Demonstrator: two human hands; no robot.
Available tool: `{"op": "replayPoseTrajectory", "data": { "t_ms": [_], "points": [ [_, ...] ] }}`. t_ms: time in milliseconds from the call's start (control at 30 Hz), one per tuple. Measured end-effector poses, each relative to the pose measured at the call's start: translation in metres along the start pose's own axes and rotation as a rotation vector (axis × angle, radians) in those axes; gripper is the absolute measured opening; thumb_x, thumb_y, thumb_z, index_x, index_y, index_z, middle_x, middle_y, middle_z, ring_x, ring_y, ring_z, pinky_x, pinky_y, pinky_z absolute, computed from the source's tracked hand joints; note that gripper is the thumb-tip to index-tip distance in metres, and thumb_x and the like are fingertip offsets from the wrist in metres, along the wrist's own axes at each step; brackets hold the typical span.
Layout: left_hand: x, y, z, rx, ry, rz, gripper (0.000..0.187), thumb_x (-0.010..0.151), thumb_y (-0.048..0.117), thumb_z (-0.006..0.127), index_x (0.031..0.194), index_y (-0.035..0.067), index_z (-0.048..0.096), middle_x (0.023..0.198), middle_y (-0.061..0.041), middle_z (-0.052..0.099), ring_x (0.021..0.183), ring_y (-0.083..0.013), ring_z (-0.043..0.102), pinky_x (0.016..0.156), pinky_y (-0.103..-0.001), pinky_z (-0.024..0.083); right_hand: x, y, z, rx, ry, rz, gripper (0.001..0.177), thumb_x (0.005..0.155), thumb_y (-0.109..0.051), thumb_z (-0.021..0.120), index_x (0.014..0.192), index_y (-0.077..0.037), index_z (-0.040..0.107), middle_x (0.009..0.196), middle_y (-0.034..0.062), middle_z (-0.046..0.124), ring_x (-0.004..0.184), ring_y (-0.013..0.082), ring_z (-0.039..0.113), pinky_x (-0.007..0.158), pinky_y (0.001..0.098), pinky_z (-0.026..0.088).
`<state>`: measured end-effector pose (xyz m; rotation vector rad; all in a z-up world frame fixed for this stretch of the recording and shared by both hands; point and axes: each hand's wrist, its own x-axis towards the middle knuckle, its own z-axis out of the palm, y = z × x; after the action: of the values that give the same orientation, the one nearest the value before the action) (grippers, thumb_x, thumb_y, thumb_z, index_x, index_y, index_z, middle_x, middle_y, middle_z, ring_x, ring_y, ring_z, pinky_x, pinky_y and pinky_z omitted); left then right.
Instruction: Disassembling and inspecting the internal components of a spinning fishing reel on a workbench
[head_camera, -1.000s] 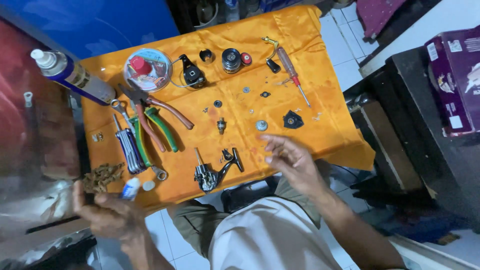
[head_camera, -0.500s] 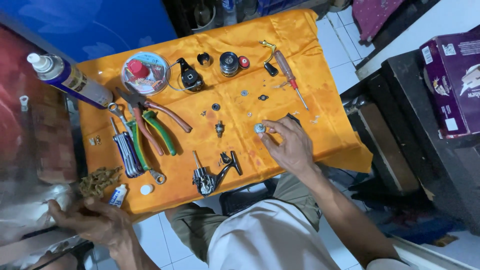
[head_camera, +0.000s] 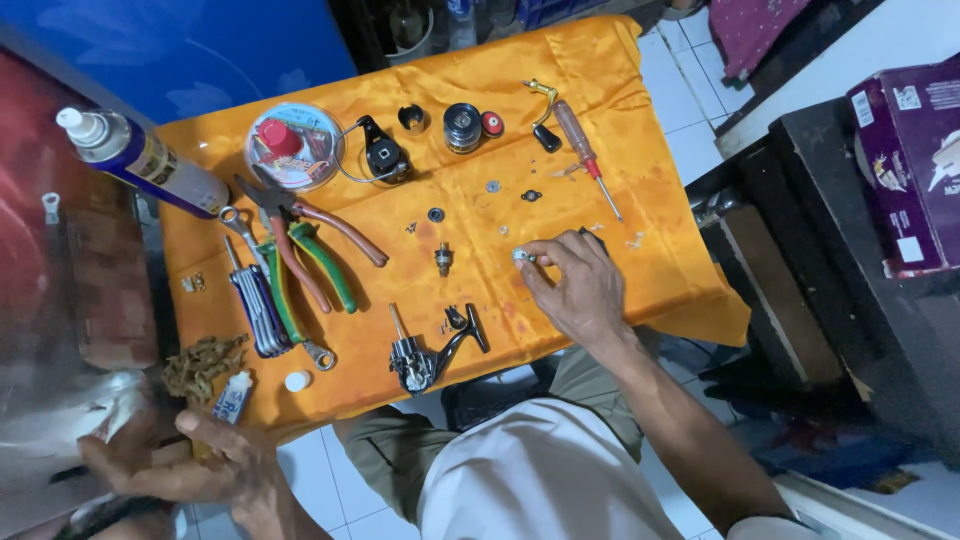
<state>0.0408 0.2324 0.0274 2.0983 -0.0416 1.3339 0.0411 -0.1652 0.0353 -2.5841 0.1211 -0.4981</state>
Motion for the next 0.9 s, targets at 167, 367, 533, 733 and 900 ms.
{"op": "replayPoseTrajectory", "data": {
  "t_ms": [167, 367, 533, 733, 900],
  "points": [
    [-0.013, 0.089, 0.005, -0.283, -0.059, -0.16, 0.045, 0.113, 0.018, 0.05, 0.151, -0.002, 0.037, 0.123, -0.021, 0.054, 0.103, -0.0301, 0.056, 0.088, -0.041, 0.054, -0.006, -0.022, -0.033, 0.221, -0.005, -0.109, 0.026, 0.095, -0.039, 0.071, 0.107, -0.016, 0.076, 0.089, -0.0019, 0.066, 0.082, 0.0136, 0.059, 0.071, 0.0305, 0.047],
    [-0.034, 0.174, 0.043, -1.258, -0.809, -0.728, 0.06, 0.105, 0.031, 0.058, 0.152, 0.0, 0.039, 0.134, -0.022, 0.062, 0.113, -0.0285, 0.069, 0.095, -0.042, 0.065, -0.016, -0.059, -0.075, 0.442, -0.073, -0.238, 0.02, 0.088, -0.018, 0.08, 0.106, -0.009, 0.076, 0.091, 0.0016, 0.07, 0.081, 0.0135, 0.062, 0.075, 0.0294, 0.048],
    [-0.04, 0.192, 0.06, -1.452, -0.961, -0.78, 0.063, 0.106, 0.042, 0.056, 0.153, 0.003, 0.041, 0.135, -0.022, 0.065, 0.122, -0.0403, 0.068, 0.1, -0.047, 0.063, -0.022, -0.07, -0.091, 0.484, -0.145, -0.258, 0.025, 0.092, -0.03, 0.073, 0.11, -0.013, 0.076, 0.092, 0.0005, 0.068, 0.087, 0.0142, 0.063, 0.077, 0.0292, 0.051],
    [-0.063, 0.188, 0.069, -1.535, -0.77, -0.716, 0.044, 0.104, 0.026, 0.07, 0.14, 0.002, 0.059, 0.135, -0.015, 0.067, 0.117, -0.0229, 0.07, 0.097, -0.037, 0.063, -0.027, -0.074, -0.09, 0.579, -0.146, -0.291, 0.026, 0.091, -0.026, 0.076, 0.113, -0.012, 0.076, 0.09, 0.0008, 0.063, 0.087, 0.0146, 0.057, 0.07, 0.026, 0.049],
    [-0.062, 0.193, 0.074, -1.752, -0.698, -0.841, 0.037, 0.101, 0.022, 0.077, 0.13, 0.004, 0.061, 0.125, -0.011, 0.069, 0.116, -0.0211, 0.067, 0.098, -0.037, 0.058, -0.031, -0.077, -0.087, 0.713, -0.18, -0.133, 0.032, 0.088, -0.028, 0.078, 0.116, -0.011, 0.077, 0.092, 0.0004, 0.057, 0.086, 0.0111, 0.057, 0.059, 0.0192, 0.057]
  ]
}}
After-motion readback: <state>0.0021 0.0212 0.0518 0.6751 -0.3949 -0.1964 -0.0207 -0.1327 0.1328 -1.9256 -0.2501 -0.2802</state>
